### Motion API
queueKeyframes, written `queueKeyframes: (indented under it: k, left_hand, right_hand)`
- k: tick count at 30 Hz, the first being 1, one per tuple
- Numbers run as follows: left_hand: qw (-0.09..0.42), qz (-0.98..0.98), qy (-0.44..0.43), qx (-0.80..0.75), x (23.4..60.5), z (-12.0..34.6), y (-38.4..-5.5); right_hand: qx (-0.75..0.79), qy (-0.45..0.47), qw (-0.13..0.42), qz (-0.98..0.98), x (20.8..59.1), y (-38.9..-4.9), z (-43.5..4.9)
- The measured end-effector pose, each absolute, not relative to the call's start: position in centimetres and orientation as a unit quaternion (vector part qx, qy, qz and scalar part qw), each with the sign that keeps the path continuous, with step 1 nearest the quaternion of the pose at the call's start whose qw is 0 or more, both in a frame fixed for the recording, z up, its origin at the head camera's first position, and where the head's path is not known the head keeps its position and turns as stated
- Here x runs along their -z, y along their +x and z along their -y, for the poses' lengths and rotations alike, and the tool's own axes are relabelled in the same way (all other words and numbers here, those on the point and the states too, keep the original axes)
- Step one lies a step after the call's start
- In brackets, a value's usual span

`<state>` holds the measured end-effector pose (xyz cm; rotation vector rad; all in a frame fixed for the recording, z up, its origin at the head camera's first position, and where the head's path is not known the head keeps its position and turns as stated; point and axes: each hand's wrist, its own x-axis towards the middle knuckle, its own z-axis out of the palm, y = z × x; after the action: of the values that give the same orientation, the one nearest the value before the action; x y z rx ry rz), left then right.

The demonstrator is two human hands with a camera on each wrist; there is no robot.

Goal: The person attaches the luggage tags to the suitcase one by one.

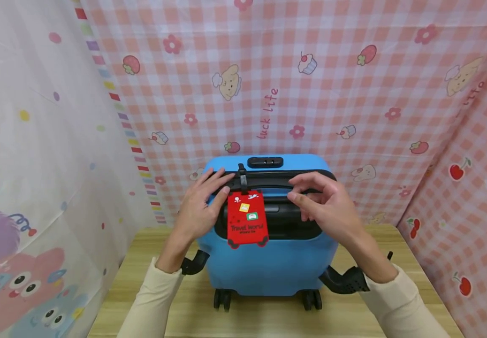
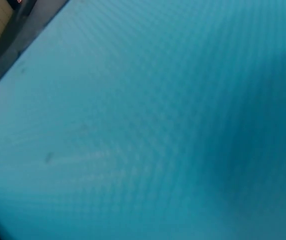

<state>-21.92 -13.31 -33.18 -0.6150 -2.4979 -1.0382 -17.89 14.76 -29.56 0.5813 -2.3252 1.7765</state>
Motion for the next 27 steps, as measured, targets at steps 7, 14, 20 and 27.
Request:
queueKeyframes:
  k: [7, 14, 20, 27]
  left_hand:
    - [0.183, 0.884, -0.218, 0.371, 33.2, 13.3, -22.0]
    - [0.182, 0.885, -0.214, 0.371, 33.1, 13.3, -21.9]
    - [0.182, 0.885, -0.213, 0.372, 33.2, 13.3, -21.9]
    - [0.183, 0.882, -0.214, 0.379, 33.3, 13.4, -22.0]
  right_hand:
    - [-0.576, 0.195, 0.097, 0.788, 30.0, -17.0, -16.6]
    - [-0.548, 0.198, 0.152, 0.799, 31.0, -16.0, -18.9]
    - [-0.586, 0.236, 0.195, 0.751, 34.2, -16.5, -22.6]
    - [-0.603, 0.204, 0.222, 0.738, 39.4, -17.9, -27.7]
